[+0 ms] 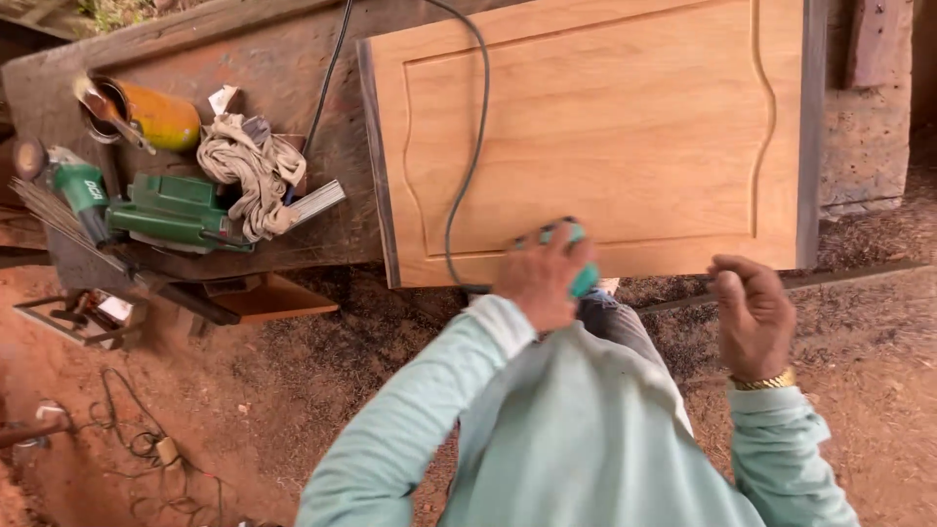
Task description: The person uses a teal electric sander to smooth the surface of a rectangular wooden board with a decorative border. They move the sander across the board's surface and along its edges while standing at an outdoor workbench.
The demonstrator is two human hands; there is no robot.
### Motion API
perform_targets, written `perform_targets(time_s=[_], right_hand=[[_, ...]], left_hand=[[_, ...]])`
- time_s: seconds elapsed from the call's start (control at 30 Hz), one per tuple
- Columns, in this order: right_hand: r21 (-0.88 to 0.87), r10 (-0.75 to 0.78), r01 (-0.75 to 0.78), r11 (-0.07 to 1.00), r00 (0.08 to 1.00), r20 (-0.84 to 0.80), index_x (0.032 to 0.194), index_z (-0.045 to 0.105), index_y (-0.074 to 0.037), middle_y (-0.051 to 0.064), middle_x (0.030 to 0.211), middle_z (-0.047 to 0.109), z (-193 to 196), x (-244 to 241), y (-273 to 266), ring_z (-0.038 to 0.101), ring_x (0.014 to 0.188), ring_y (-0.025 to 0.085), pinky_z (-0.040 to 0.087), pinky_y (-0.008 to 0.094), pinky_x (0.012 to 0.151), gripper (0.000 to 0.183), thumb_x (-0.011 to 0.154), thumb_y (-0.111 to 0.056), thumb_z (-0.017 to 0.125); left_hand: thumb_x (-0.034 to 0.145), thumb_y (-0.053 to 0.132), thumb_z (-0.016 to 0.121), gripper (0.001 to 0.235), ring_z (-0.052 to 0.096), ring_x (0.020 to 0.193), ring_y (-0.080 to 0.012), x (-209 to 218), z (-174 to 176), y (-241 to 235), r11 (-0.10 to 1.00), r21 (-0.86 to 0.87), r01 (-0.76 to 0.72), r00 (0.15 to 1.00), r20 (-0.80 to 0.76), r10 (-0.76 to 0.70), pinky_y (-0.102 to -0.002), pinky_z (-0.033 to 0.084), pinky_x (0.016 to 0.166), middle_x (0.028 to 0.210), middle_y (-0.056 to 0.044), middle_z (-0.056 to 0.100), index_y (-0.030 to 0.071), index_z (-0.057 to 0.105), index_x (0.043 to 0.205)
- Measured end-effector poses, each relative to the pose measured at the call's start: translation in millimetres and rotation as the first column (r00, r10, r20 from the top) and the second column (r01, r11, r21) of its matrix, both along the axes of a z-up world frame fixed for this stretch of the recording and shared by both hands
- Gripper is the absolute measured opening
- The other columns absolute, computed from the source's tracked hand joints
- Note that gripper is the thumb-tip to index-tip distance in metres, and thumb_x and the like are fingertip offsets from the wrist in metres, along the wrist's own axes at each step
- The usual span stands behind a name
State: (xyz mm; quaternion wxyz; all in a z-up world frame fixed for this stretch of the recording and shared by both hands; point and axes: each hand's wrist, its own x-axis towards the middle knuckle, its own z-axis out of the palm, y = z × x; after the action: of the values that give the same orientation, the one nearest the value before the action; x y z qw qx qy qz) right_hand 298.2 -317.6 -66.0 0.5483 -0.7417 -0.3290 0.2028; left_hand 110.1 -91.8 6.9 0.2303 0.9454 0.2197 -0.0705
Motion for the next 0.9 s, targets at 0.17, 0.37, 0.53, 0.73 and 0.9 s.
perform_targets(time_s=[0.17,0.37,0.53,0.73,0.9], right_hand=[[-0.360,-0.291,0.187,0.914,0.921,-0.259,0.106,0.071,0.001,0.017,0.087,0.065,-63,-31,-32,0.056,0.074,0.017,0.046,0.035,0.065,0.029,0.110,-0.027,0.065],[-0.521,-0.274,0.009,0.853,0.858,-0.435,0.122,0.067,-0.007,0.007,0.105,0.073,-63,-57,-4,0.070,0.091,0.016,0.062,0.034,0.076,0.037,0.103,-0.036,0.054],[-0.287,-0.152,-0.053,0.957,0.747,-0.647,0.121,0.067,0.000,0.011,0.108,0.075,-101,-74,26,0.070,0.096,0.022,0.059,0.035,0.087,0.041,0.105,-0.036,0.055],[-0.160,-0.143,0.031,0.987,0.638,-0.757,0.118,0.067,0.004,0.013,0.105,0.075,-122,-78,28,0.071,0.097,0.021,0.058,0.037,0.088,0.045,0.105,-0.037,0.056],[-0.151,-0.121,0.007,0.989,0.631,-0.766,0.114,0.070,0.005,0.014,0.104,0.076,-133,-75,16,0.071,0.096,0.022,0.057,0.037,0.090,0.043,0.107,-0.035,0.058]], left_hand=[[0.071,0.034,0.088,0.071,0.064,0.101,-0.0412,-102,0,58,0.991,0.010,-0.133,0.980,-0.144,0.133,-0.055,0.057,0.072,0.126,-0.016,0.051,0.017,0.048,0.128],[0.066,0.038,0.091,0.071,0.060,0.103,-0.0356,-185,9,119,0.984,0.172,-0.049,0.971,-0.225,0.088,-0.048,0.060,0.071,0.114,-0.012,0.050,0.017,0.050,0.119],[0.064,0.037,0.092,0.070,0.061,0.101,-0.0353,-159,3,114,0.980,0.196,0.044,0.983,-0.183,-0.008,-0.048,0.059,0.071,0.112,-0.011,0.051,0.016,0.051,0.117],[0.061,0.030,0.090,0.063,0.062,0.098,-0.0403,-75,0,64,0.988,0.114,0.103,0.995,0.000,-0.104,-0.053,0.055,0.072,0.109,-0.011,0.052,0.018,0.054,0.111],[0.060,0.024,0.089,0.063,0.060,0.098,-0.0404,-6,0,36,0.985,0.086,0.146,0.988,0.042,-0.150,-0.055,0.053,0.074,0.110,-0.011,0.052,0.020,0.055,0.113]])
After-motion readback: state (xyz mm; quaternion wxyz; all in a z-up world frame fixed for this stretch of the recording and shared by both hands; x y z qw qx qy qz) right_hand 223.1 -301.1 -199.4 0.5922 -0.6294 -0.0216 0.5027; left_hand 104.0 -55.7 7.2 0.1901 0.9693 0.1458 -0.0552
